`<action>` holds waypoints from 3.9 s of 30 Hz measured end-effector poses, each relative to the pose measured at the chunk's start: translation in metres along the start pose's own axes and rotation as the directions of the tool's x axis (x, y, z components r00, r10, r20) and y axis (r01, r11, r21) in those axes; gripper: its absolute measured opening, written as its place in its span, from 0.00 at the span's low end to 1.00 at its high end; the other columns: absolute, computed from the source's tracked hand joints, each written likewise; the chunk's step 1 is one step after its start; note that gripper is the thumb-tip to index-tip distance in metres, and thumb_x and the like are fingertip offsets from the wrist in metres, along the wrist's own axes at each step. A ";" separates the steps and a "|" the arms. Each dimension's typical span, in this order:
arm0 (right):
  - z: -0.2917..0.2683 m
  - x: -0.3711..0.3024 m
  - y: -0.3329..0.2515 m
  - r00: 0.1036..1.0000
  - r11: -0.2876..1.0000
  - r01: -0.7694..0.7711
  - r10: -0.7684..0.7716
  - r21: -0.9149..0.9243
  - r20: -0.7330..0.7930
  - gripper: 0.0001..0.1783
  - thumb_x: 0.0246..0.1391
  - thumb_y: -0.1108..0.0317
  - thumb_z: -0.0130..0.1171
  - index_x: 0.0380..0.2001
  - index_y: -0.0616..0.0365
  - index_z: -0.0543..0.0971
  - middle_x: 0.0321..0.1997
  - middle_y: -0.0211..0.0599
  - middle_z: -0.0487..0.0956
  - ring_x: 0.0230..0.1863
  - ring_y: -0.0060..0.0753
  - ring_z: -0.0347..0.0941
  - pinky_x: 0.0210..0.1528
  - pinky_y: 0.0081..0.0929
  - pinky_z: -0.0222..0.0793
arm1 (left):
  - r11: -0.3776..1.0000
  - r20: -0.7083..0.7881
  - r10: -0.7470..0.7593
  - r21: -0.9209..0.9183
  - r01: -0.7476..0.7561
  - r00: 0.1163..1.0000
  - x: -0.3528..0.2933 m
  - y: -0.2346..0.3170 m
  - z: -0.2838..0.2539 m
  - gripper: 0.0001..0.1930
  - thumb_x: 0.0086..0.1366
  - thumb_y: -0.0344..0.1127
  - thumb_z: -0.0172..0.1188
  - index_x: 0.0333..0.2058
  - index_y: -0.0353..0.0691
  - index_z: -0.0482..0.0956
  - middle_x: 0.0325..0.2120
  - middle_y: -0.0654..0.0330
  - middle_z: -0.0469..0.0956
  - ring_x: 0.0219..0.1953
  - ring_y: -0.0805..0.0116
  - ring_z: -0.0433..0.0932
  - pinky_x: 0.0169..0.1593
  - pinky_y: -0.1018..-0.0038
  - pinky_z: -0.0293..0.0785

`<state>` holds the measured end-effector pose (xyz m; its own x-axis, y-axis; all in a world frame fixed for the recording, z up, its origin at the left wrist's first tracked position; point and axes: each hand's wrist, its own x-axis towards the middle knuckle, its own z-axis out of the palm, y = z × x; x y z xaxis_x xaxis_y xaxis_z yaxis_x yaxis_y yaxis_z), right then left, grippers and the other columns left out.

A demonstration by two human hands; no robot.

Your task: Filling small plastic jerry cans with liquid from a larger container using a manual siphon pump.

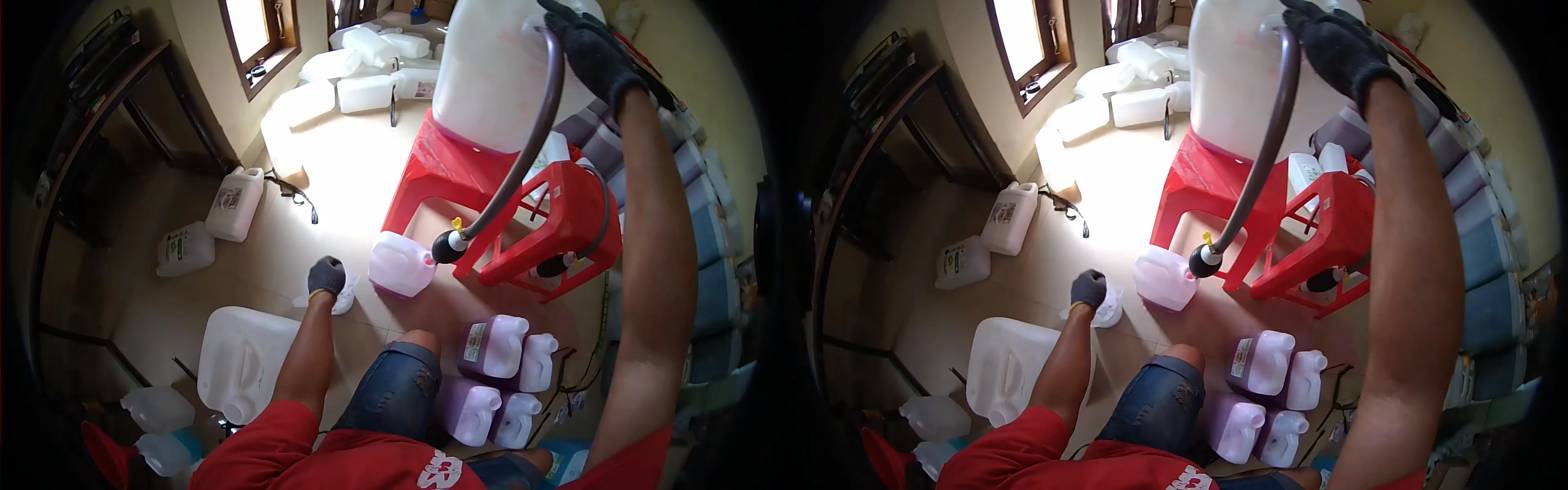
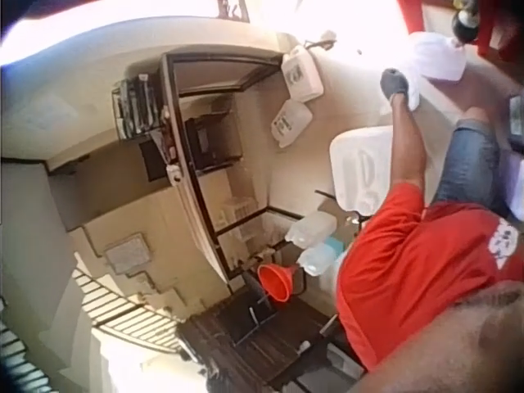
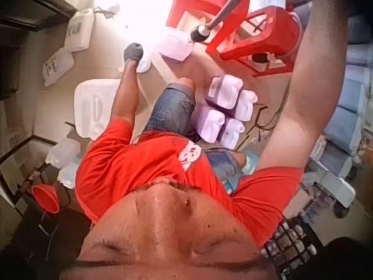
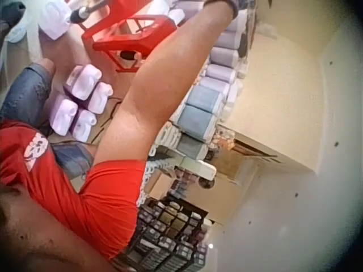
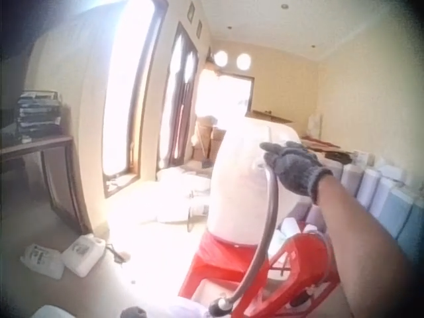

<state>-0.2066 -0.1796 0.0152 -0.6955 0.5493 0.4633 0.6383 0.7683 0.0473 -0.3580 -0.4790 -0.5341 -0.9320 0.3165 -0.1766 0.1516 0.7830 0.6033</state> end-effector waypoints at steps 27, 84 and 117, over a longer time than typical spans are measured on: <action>-0.010 -0.021 -0.019 0.995 0.979 -0.098 0.098 0.179 0.007 0.28 0.74 0.57 0.39 0.71 0.51 0.69 0.76 0.43 0.67 0.78 0.40 0.59 0.80 0.34 0.52 | 0.922 0.572 -0.131 0.370 -0.112 0.810 0.045 -0.051 0.103 0.15 0.53 0.42 0.72 0.34 0.37 0.88 0.40 0.46 0.87 0.43 0.51 0.87 0.47 0.62 0.83; 0.157 -0.605 0.096 0.585 0.401 -0.808 0.627 0.431 0.514 0.16 0.58 0.62 0.68 0.45 0.59 0.87 0.46 0.48 0.87 0.46 0.44 0.84 0.52 0.36 0.78 | -0.082 -0.187 0.969 0.358 -0.930 -0.158 0.126 0.561 -0.241 0.29 0.74 0.53 0.58 0.71 0.64 0.67 0.65 0.48 0.73 0.66 0.50 0.74 0.67 0.54 0.71; 0.227 -0.555 0.079 0.721 0.730 -0.683 0.673 0.005 0.164 0.41 0.55 0.45 0.66 0.67 0.53 0.68 0.67 0.54 0.70 0.71 0.65 0.60 0.72 0.77 0.40 | -0.026 -0.255 0.965 0.141 -0.990 -0.062 0.070 0.549 -0.243 0.21 0.74 0.35 0.59 0.64 0.53 0.77 0.54 0.54 0.84 0.58 0.62 0.81 0.63 0.67 0.75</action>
<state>0.1548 -0.3492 -0.4393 -0.1256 0.9672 0.2207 0.9396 0.1874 -0.2863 -0.4199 -0.1569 -0.0261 0.1202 0.5996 0.7912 0.9649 -0.2580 0.0489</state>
